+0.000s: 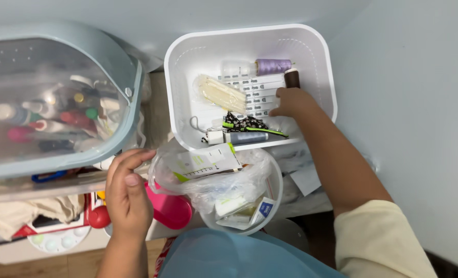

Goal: The person sorts various small items from a white basket into a clear plastic container and a plastic bag. They handle spools of thread, a pink case, a red-capped bottle, a toothbrush, and a beaded hair accessory, placing them into different containers on a small table.

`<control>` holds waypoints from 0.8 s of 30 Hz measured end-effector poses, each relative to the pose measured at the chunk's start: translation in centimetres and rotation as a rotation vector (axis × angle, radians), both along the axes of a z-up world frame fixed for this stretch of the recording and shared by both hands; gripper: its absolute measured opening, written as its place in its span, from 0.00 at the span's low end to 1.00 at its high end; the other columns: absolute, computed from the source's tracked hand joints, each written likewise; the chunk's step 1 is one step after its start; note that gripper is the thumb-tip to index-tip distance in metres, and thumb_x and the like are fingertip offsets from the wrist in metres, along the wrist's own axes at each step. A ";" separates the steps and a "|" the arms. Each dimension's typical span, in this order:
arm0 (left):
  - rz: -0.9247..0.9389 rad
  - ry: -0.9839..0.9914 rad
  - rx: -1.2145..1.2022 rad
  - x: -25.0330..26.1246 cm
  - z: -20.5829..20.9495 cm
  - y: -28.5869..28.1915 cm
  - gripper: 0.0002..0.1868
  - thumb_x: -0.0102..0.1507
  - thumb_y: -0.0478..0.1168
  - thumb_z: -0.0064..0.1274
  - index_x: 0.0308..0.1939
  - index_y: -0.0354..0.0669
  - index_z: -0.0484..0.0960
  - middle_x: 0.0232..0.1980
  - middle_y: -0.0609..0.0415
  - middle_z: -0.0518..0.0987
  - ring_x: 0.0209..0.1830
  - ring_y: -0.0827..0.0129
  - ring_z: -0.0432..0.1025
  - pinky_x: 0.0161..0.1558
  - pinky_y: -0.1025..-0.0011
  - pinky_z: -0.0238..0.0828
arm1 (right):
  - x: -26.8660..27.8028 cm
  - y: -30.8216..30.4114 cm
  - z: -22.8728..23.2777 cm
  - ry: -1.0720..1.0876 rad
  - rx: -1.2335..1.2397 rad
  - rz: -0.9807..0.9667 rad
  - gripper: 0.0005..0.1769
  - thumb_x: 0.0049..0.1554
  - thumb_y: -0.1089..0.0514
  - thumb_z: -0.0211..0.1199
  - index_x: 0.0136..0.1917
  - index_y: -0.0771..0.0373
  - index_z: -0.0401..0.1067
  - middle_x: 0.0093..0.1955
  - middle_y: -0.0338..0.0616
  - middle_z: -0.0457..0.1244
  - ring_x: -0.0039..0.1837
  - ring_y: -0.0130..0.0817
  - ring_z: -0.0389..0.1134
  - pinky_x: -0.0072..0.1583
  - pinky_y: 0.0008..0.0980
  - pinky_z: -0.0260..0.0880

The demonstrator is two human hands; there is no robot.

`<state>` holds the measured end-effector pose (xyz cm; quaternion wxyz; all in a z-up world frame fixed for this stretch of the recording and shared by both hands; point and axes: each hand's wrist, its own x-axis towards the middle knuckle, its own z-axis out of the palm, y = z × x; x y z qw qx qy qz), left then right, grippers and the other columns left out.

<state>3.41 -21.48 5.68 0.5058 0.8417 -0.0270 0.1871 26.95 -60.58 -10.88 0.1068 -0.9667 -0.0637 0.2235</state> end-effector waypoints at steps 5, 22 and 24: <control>0.058 0.084 -0.056 -1.3 -0.6 0.3 0.24 0.79 0.49 0.34 0.56 0.31 0.78 0.59 0.45 0.77 0.57 0.63 0.71 0.60 0.69 0.67 | 1.0 1.2 -0.8 0.070 -0.155 0.148 0.27 0.46 0.42 0.75 0.53 0.59 0.78 0.53 0.49 0.72 0.57 0.46 0.73 0.58 0.45 0.73; -0.038 0.102 -0.016 0.1 -0.8 -0.6 0.14 0.73 0.43 0.45 0.51 0.37 0.81 0.51 0.49 0.80 0.53 0.63 0.75 0.57 0.69 0.69 | -1.9 1.4 9.6 -0.399 0.293 -0.228 0.25 0.46 0.47 0.75 0.47 0.62 0.66 0.38 0.48 0.64 0.41 0.44 0.67 0.45 0.43 0.67; -0.064 0.086 -0.016 0.6 -1.0 -1.2 0.13 0.72 0.43 0.46 0.51 0.37 0.81 0.51 0.49 0.80 0.53 0.63 0.75 0.56 0.69 0.69 | -2.5 1.9 9.4 -0.515 0.336 -0.215 0.24 0.47 0.48 0.75 0.46 0.62 0.66 0.39 0.48 0.64 0.41 0.45 0.66 0.44 0.44 0.66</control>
